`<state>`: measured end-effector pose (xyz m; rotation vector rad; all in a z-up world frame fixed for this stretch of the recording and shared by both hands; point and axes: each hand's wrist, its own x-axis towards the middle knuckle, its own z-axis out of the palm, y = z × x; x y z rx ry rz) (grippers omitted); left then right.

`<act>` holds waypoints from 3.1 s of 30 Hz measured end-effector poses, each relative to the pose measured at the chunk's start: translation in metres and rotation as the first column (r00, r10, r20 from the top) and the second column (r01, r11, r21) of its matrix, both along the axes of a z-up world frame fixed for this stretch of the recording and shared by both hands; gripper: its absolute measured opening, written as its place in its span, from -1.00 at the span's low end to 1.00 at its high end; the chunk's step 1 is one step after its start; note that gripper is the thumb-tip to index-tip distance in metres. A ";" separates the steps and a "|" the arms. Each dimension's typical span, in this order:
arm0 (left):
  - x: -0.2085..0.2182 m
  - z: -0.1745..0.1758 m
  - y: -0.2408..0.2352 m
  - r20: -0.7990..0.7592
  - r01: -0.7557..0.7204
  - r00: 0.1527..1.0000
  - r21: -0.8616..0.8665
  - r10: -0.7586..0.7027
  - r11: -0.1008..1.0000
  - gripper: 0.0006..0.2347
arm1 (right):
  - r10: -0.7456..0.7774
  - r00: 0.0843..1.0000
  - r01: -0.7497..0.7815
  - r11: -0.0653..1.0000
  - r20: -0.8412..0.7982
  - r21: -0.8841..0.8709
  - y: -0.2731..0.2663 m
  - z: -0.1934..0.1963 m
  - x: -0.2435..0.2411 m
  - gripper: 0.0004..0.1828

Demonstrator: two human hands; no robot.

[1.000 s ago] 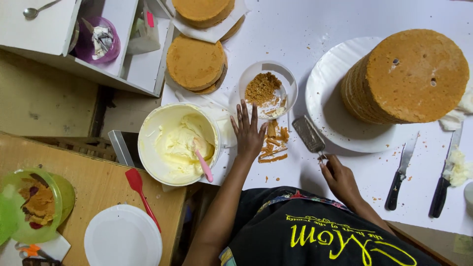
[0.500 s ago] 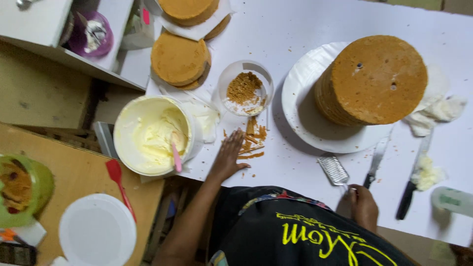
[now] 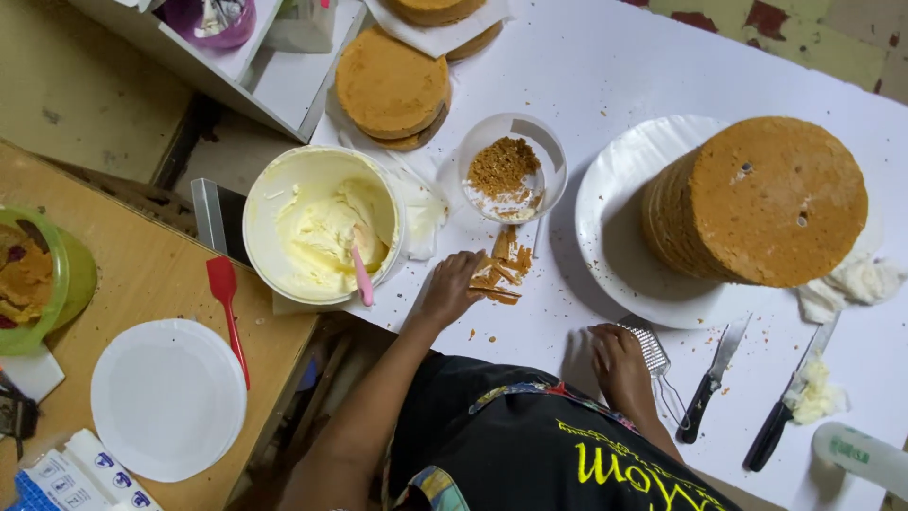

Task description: Preparing cake filling by grating cake layers and mixing the resulting crumbs with frosting

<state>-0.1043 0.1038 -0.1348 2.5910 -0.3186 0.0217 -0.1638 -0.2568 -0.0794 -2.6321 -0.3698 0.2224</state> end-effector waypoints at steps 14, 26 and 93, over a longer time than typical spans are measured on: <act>-0.014 0.003 -0.015 -0.130 0.004 0.991 -0.042 -0.009 0.999 -0.60 | 0.160 0.963 -0.153 0.987 -0.217 0.048 0.117 0.026 0.079 -0.36; 0.001 0.037 0.020 -0.505 -0.490 0.848 -0.629 0.161 0.603 -0.60 | -0.028 0.981 0.075 0.969 -0.193 0.237 0.188 0.047 0.111 -0.65; 0.035 -0.002 -0.030 -0.102 0.344 0.925 -0.182 -0.365 0.921 -0.59 | -0.171 0.920 0.206 0.977 -0.353 0.062 0.221 0.042 0.307 -0.56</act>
